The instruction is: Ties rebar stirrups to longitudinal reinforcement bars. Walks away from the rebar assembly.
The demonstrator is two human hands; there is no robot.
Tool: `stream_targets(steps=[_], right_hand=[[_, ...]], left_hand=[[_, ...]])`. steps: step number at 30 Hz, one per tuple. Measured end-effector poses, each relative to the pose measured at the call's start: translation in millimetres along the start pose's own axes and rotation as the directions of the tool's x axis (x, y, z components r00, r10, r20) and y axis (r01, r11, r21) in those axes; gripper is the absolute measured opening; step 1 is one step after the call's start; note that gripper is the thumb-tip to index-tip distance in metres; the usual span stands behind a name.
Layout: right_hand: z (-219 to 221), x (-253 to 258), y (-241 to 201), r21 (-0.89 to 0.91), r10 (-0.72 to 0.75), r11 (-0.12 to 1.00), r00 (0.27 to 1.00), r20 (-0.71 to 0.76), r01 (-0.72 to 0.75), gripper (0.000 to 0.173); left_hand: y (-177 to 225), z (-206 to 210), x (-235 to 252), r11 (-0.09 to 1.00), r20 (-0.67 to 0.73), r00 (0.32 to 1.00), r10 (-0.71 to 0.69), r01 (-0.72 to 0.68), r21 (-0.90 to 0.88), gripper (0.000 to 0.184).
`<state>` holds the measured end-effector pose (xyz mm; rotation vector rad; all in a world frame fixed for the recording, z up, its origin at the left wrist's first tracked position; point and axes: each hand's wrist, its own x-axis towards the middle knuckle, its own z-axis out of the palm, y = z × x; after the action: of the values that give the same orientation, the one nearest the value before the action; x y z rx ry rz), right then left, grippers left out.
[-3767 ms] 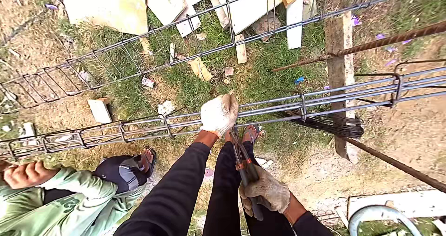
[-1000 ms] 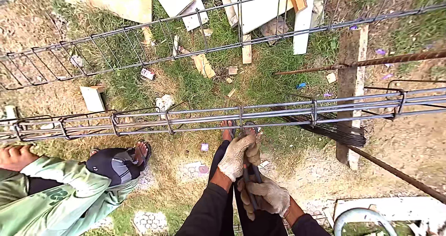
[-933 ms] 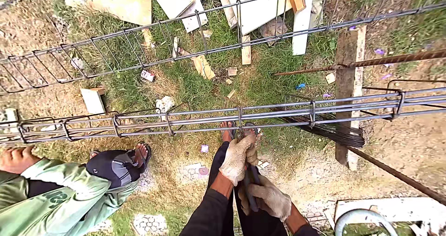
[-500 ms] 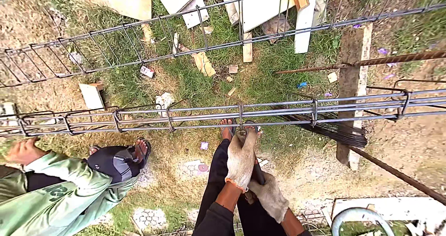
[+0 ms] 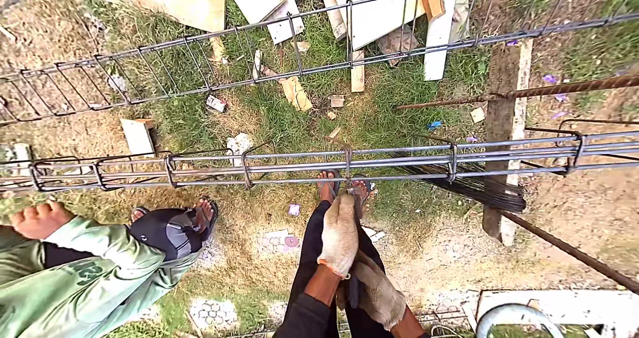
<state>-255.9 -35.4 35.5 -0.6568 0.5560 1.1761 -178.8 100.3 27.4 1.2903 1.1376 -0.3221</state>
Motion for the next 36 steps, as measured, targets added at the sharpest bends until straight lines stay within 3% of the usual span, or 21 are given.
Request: stream_targets(steps=[3, 6, 9, 11, 13, 15, 17, 19, 22, 25, 32, 36], right_hand=[[21, -6, -13, -0.462, -0.251, 0.883, 0.914, -0.319, 0.082, 0.063], [32, -7, -23, -0.774, -0.365, 0.601, 0.793, -0.489, -0.2, 0.067], [40, -2, -30, -0.832, -0.345, 0.414, 0.782, -0.52, -0.37, 0.072], [39, 2, -27, -0.824, -0.321, 0.425, 0.789, -0.524, -0.375, 0.067], [30, 4, -20, -0.763, -0.257, 0.579, 0.823, -0.507, -0.289, 0.052], [22, 4, -20, -0.584, -0.149, 0.803, 0.907, -0.394, -0.122, 0.033], [13, 4, -23, -0.476, -0.078, 0.877, 0.961, -0.266, -0.061, 0.025], [7, 7, -25, -0.583, -0.102, 0.809, 0.961, -0.259, -0.071, 0.025], [3, 8, -28, -0.787, -0.185, 0.588, 0.917, -0.353, -0.185, 0.031], [7, 6, -33, -0.832, -0.219, 0.502, 0.896, -0.386, -0.236, 0.04], [8, 9, -24, -0.824, -0.238, 0.505, 0.877, -0.418, -0.256, 0.041], [5, 21, -5, -0.775, -0.318, 0.602, 0.833, -0.452, -0.191, 0.028]], left_hand=[[0, 12, 0, 0.965, -0.109, 0.993, 0.042, -0.012, 0.261, 0.041], [0, 17, -1, 0.971, -0.12, 0.992, 0.033, -0.003, 0.239, 0.039], [0, 11, -1, 0.965, -0.113, 0.992, 0.05, -0.019, 0.262, 0.036], [4, 2, 1, 0.923, -0.103, 0.99, 0.091, -0.045, 0.382, 0.034], [11, -6, 1, 0.829, -0.058, 0.992, 0.116, -0.065, 0.556, 0.034], [21, -11, 2, 0.706, 0.01, 0.993, 0.115, -0.089, 0.702, 0.036], [25, -12, 2, 0.608, 0.044, 0.992, 0.115, -0.106, 0.787, 0.036], [27, -12, 3, 0.56, 0.06, 0.992, 0.111, -0.112, 0.821, 0.036], [30, -12, 2, 0.518, 0.066, 0.992, 0.11, -0.114, 0.847, 0.036], [32, -12, 2, 0.493, 0.074, 0.992, 0.107, -0.117, 0.862, 0.036], [29, -16, 5, 0.484, 0.097, 0.989, 0.11, -0.139, 0.864, 0.034], [30, -21, 12, 0.472, 0.142, 0.986, 0.093, -0.169, 0.865, 0.034]])
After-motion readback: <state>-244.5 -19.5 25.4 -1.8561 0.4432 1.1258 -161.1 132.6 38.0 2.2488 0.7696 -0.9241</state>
